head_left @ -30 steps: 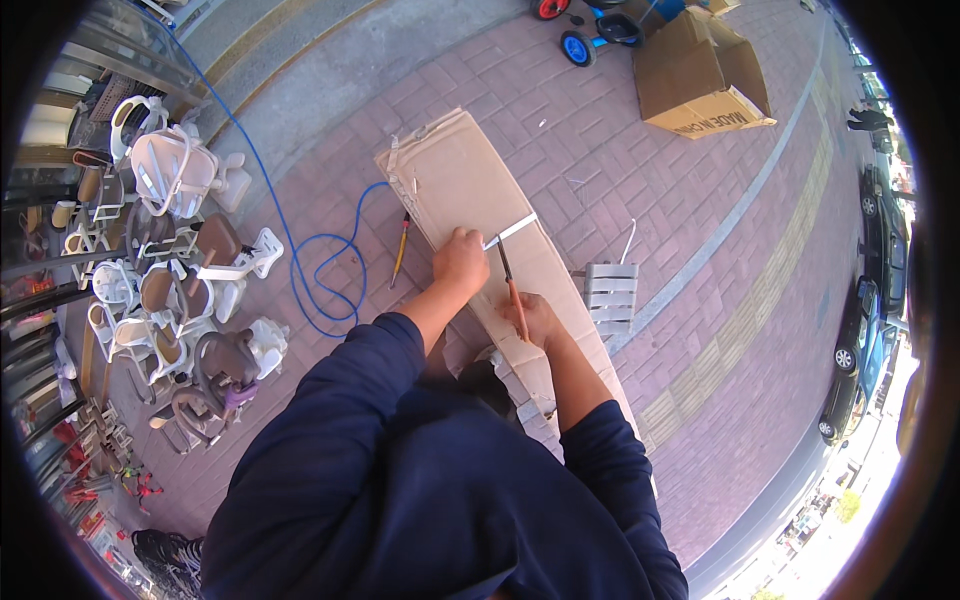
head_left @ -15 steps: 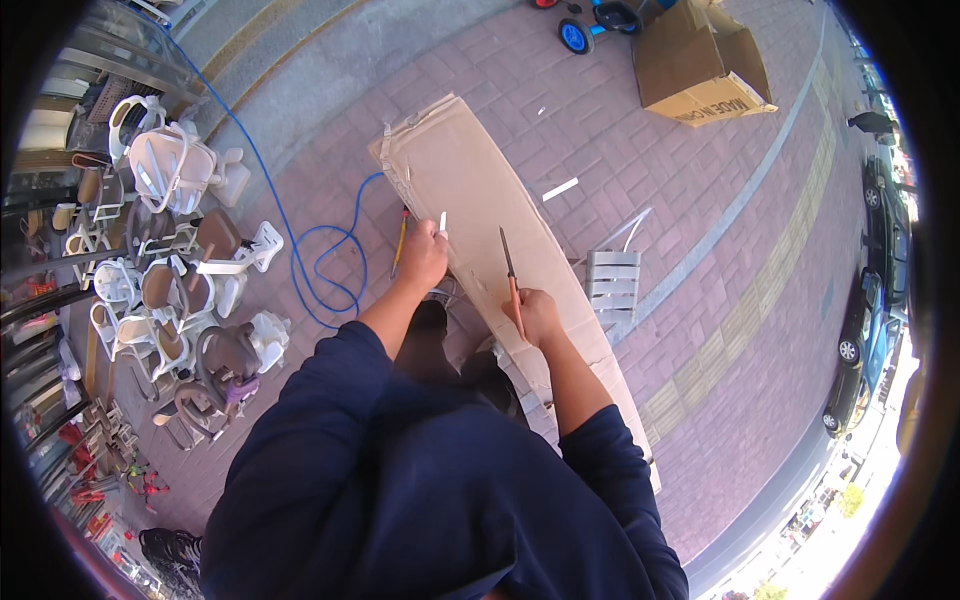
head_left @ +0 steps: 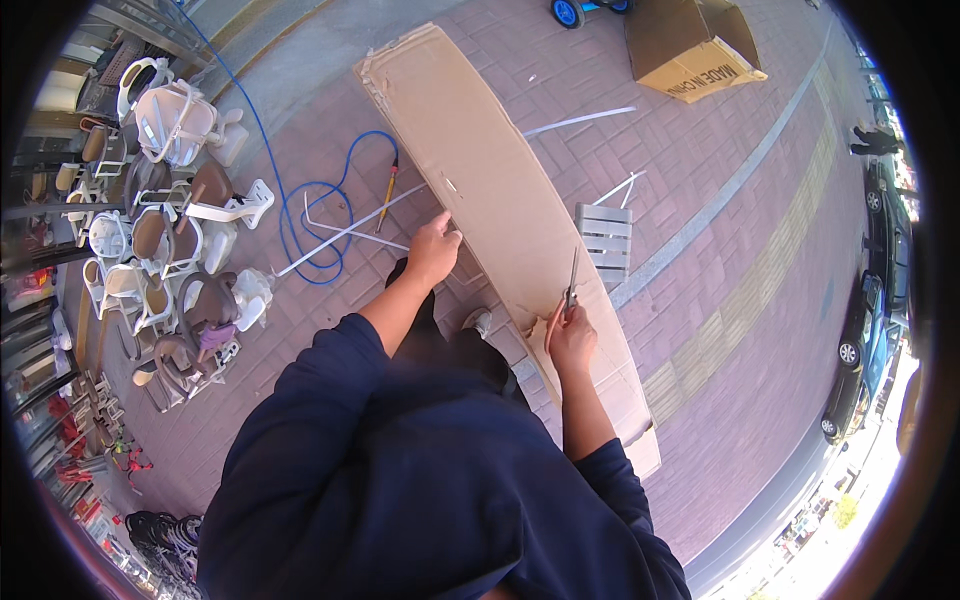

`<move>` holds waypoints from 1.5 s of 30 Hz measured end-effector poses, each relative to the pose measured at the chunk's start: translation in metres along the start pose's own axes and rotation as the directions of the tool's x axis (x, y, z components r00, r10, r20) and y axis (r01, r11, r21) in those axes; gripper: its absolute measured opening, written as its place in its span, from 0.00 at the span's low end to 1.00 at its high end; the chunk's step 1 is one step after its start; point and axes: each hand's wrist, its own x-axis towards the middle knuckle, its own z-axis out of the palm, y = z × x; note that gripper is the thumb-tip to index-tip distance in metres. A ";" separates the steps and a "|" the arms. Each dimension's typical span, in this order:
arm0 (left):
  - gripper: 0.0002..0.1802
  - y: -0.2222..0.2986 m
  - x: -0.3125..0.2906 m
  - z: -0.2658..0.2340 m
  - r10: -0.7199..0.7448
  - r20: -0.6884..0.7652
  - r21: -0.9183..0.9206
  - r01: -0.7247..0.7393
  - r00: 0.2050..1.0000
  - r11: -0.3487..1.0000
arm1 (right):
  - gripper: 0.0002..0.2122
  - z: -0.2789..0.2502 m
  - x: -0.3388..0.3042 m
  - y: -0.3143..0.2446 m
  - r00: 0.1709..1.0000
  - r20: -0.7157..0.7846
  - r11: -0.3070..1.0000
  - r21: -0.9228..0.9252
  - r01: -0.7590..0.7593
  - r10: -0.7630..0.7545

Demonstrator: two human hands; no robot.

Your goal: The person wipes a white bicycle with a purple cloth, cleaning the frame, wheels, and handlebars. They then stand, retrieve scissors from a tool box, and cut open a cardboard box.

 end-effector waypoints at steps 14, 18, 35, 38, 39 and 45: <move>0.20 0.070 -0.023 0.075 -0.291 -0.317 -0.210 0.232 0.903 0.950 | 0.25 -0.016 0.022 0.125 0.988 -0.154 0.984 -0.170 -0.047 0.020; 0.20 0.084 -0.017 0.063 -0.507 -0.244 -0.501 0.341 0.826 0.796 | 0.24 -0.022 0.017 0.120 0.992 -0.130 0.981 -0.191 -0.023 -0.002; 0.24 0.039 0.012 0.050 -0.600 0.022 -0.685 0.449 0.800 0.574 | 0.24 -0.025 0.019 0.128 0.995 -0.092 0.967 -0.249 -0.052 0.029; 0.24 0.059 0.009 0.038 -0.548 0.068 -0.651 0.453 0.834 0.609 | 0.25 -0.024 0.018 0.119 0.993 -0.103 0.966 -0.246 -0.084 0.060; 0.24 0.060 0.009 0.036 -0.525 0.076 -0.642 0.444 0.848 0.625 | 0.25 -0.025 0.016 0.114 0.992 -0.106 0.963 -0.253 -0.094 0.069; 0.24 0.053 0.006 0.035 -0.334 -0.185 -0.462 0.219 0.924 0.860 | 0.23 -0.021 0.006 0.116 0.998 -0.064 0.970 -0.241 -0.031 0.016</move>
